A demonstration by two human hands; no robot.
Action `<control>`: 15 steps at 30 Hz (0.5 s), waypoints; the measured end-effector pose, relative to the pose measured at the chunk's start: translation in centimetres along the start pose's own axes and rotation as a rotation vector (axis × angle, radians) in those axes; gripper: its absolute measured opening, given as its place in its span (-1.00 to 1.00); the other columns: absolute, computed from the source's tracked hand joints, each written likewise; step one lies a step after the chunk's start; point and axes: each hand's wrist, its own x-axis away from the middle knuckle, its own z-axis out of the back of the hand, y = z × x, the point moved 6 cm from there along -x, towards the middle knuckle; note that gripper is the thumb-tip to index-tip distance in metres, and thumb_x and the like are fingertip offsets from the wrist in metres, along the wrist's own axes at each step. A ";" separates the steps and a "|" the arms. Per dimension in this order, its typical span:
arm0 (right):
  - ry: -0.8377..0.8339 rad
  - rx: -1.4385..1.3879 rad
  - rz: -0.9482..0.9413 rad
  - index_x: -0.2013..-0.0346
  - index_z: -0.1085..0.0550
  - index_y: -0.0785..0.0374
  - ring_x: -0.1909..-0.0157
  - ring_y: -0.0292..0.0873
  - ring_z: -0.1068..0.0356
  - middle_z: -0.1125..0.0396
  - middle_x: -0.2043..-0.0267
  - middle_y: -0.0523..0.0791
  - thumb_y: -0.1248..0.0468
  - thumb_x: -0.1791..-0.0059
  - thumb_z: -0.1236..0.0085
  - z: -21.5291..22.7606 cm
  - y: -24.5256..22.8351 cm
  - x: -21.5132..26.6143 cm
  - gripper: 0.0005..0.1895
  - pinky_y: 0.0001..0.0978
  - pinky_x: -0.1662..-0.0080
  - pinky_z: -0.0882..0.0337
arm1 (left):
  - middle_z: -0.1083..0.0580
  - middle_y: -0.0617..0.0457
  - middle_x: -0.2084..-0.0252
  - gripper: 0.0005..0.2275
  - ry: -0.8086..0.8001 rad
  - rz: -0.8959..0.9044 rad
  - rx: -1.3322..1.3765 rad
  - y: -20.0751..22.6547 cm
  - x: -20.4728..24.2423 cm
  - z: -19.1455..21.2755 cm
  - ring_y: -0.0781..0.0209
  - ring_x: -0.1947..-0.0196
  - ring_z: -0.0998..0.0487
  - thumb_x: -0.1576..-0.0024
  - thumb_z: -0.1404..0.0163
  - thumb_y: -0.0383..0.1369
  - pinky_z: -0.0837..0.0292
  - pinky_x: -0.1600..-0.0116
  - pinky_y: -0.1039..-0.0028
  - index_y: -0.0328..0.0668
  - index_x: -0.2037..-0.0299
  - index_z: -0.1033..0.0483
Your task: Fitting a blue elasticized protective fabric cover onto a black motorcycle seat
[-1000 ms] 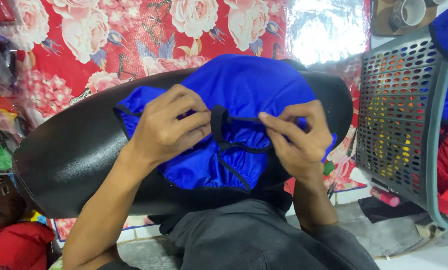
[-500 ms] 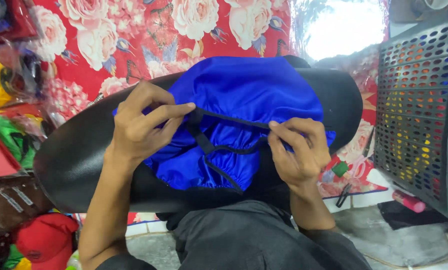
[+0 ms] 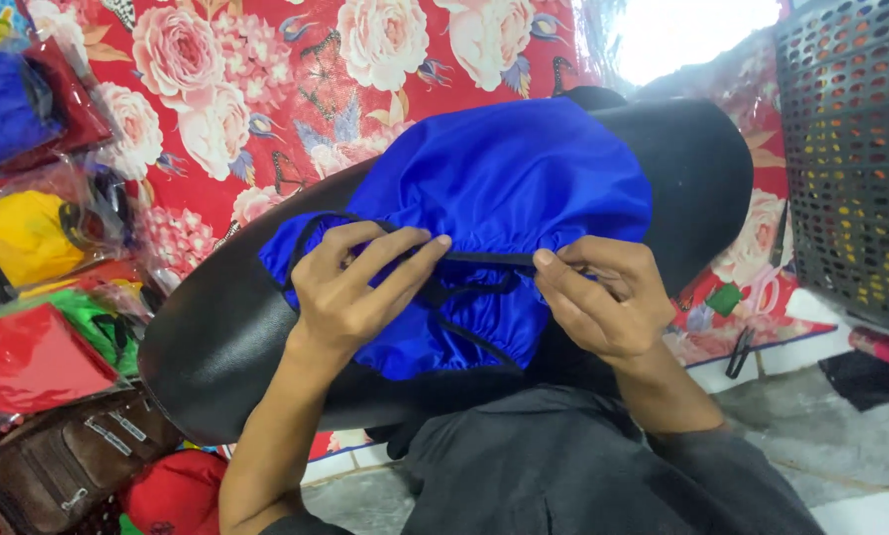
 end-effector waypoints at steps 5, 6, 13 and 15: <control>-0.131 0.118 0.029 0.32 -0.58 0.44 0.44 -0.18 -0.32 -0.38 0.35 0.03 0.63 0.05 -0.19 -0.7 0.0 0.6 -0.88 -0.51 0.35 -0.44 | -0.58 0.05 0.40 -0.91 0.121 0.054 0.047 -0.8 0.1 2.1 0.23 0.55 -0.41 -0.08 -0.27 -0.58 -0.52 0.42 0.53 -0.15 0.34 -0.75; -0.229 0.194 -0.028 0.37 -0.59 0.22 0.56 -0.22 -0.24 -0.39 0.32 -0.07 0.49 0.09 -0.42 -1.1 1.0 1.9 -0.84 -0.40 0.47 -0.41 | -0.57 0.03 0.44 -0.90 0.141 0.080 0.040 -1.0 0.4 2.6 0.25 0.60 -0.39 -0.04 -0.31 -0.60 -0.53 0.47 0.52 -0.19 0.33 -0.76; -0.639 0.039 -0.164 0.27 -0.49 0.24 0.39 0.02 -0.27 -0.32 0.35 -0.05 0.24 -0.11 -0.11 -1.0 1.7 0.4 -0.86 -0.23 0.30 -0.35 | -0.44 0.04 0.50 -0.83 0.221 0.088 0.013 -2.4 2.7 3.2 0.29 0.71 -0.38 0.00 -0.19 -0.67 -0.35 0.66 0.51 -0.26 0.28 -0.75; -0.660 0.120 -0.287 0.27 -0.46 0.24 0.31 0.09 -0.39 -0.36 0.32 -0.08 0.33 -0.04 -0.29 0.2 2.0 -0.3 -0.87 -0.16 0.23 -0.39 | -0.38 0.10 0.55 -0.82 0.269 0.134 -0.049 -2.5 3.1 3.0 0.30 0.71 -0.35 0.07 -0.19 -0.67 -0.38 0.64 0.52 -0.23 0.33 -0.74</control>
